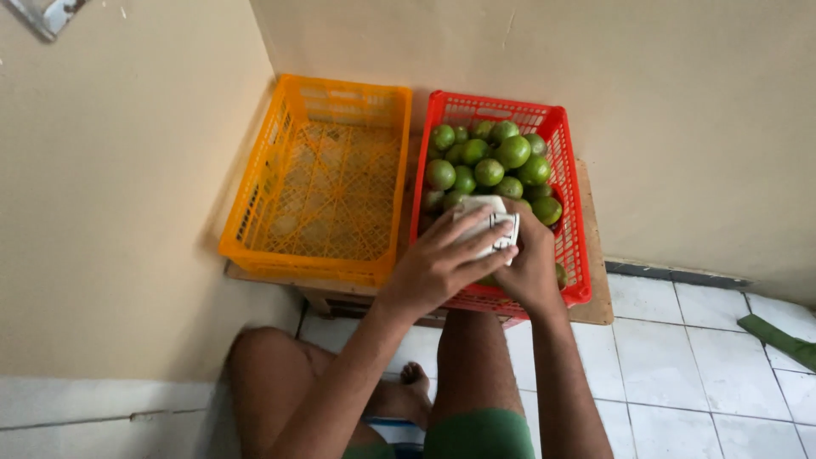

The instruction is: The person cleans green fruits by wiping each one with a cloth, then transfers them from a red crate to a yellow crate.

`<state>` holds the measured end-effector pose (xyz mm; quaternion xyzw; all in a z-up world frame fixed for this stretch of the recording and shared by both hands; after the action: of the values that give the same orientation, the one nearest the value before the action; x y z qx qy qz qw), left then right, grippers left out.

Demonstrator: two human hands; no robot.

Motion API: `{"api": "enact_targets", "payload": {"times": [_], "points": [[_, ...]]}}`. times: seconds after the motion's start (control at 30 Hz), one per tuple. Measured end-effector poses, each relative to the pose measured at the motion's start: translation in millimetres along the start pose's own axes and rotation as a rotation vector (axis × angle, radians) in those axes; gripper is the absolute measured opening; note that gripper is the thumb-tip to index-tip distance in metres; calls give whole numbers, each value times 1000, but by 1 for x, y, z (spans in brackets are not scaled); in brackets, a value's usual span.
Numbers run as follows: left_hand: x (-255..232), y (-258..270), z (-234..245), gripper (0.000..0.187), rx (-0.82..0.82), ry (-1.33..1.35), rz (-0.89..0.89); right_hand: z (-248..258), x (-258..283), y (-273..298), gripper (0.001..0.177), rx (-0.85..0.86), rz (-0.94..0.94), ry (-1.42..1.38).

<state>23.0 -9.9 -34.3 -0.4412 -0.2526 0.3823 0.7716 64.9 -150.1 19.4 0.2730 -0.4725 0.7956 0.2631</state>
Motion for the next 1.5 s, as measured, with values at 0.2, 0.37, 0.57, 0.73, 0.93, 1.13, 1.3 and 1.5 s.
{"api": "enact_targets", "payload": {"times": [0.2, 0.37, 0.57, 0.73, 0.93, 1.13, 1.3, 1.5], "points": [[0, -27, 56, 36, -103, 567, 642, -8, 32, -10, 54, -10, 80, -332], [-19, -30, 49, 49, -229, 1215, 1253, -5, 7, 2, 60, -53, 193, -506], [-39, -24, 39, 43, -451, 784, 972, -8, 23, -4, 56, -118, 263, -399], [-31, -21, 21, 39, -307, 162, 283, -2, 14, 2, 52, -77, 232, -265], [-7, -44, 65, 35, -140, 609, 747, -9, 7, 2, 57, -86, 252, -440], [-30, -39, 47, 58, -258, 1384, 1332, -4, 11, -1, 59, -205, 301, -444], [-34, -27, 18, 40, -353, 204, 400, -5, 10, 2, 50, -191, 255, -340], [-2, -33, 20, 43, -262, 7, 185, -6, 11, -1, 48, -104, 237, -353]]}}
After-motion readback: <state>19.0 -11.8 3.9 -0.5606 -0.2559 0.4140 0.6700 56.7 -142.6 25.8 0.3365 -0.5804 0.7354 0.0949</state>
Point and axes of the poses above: each hand's wrist, its own y-axis away from the middle knuckle, its own z-axis out of the back of the hand, x = y × z, the point moved 2 cm from there along -y, towards the middle knuckle, and after that the axes turned 3 degrees about -y, right-handed, at the moved point
